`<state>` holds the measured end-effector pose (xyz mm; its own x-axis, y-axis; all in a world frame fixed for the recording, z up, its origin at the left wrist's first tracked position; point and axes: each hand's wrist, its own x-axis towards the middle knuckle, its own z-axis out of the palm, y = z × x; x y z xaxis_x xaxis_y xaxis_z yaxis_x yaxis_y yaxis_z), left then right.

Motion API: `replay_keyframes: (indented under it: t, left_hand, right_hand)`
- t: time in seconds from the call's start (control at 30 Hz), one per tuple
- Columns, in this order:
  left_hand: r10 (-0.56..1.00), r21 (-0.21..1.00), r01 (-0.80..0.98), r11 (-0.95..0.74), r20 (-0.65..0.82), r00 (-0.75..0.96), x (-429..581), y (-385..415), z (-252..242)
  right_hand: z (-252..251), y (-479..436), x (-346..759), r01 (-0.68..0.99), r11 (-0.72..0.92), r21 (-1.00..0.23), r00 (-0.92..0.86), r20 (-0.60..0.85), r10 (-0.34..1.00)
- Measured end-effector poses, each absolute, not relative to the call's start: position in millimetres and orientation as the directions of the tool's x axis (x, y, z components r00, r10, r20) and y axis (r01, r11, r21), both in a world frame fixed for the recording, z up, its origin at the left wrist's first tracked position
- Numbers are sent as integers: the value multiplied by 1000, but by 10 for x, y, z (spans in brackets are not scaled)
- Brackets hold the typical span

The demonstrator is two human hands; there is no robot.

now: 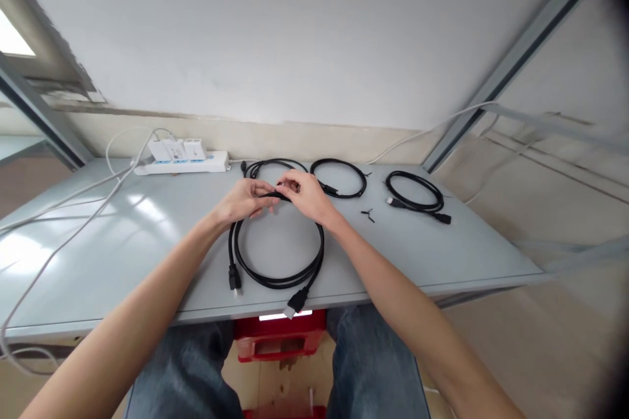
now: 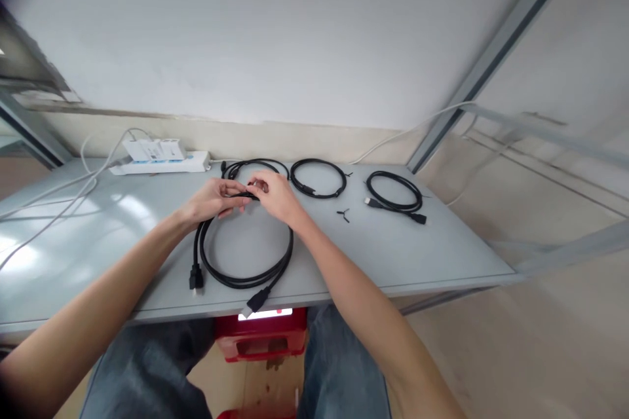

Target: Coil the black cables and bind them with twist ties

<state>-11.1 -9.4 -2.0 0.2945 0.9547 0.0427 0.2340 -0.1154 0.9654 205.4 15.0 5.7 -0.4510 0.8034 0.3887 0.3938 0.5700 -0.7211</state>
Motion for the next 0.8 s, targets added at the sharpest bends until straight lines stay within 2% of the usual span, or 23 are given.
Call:
replay_keyframes:
  t: [0.17, 0.3, 0.47, 0.8]
  left_hand:
    - [934, 970, 202, -137, 58, 353, -143, -46, -135]
    - [909, 967, 212, -142, 43, 415, -149, -15, -199]
    - [924, 975, 204, -90, 4, 383, -145, -13, -189]
    - [933, 989, 145, 21, -71, 352, -81, -14, -163]
  right_hand:
    - [3, 143, 2031, 426, 515, -744, -431, 334, 838]
    - [-22, 91, 1996, 539, 517, -665, -412, 327, 850]
    - [-4, 18, 1938, 635, 524, -568, -414, 323, 851]
    - [-7, -30, 1917, 598, 496, -630, -392, 309, 866]
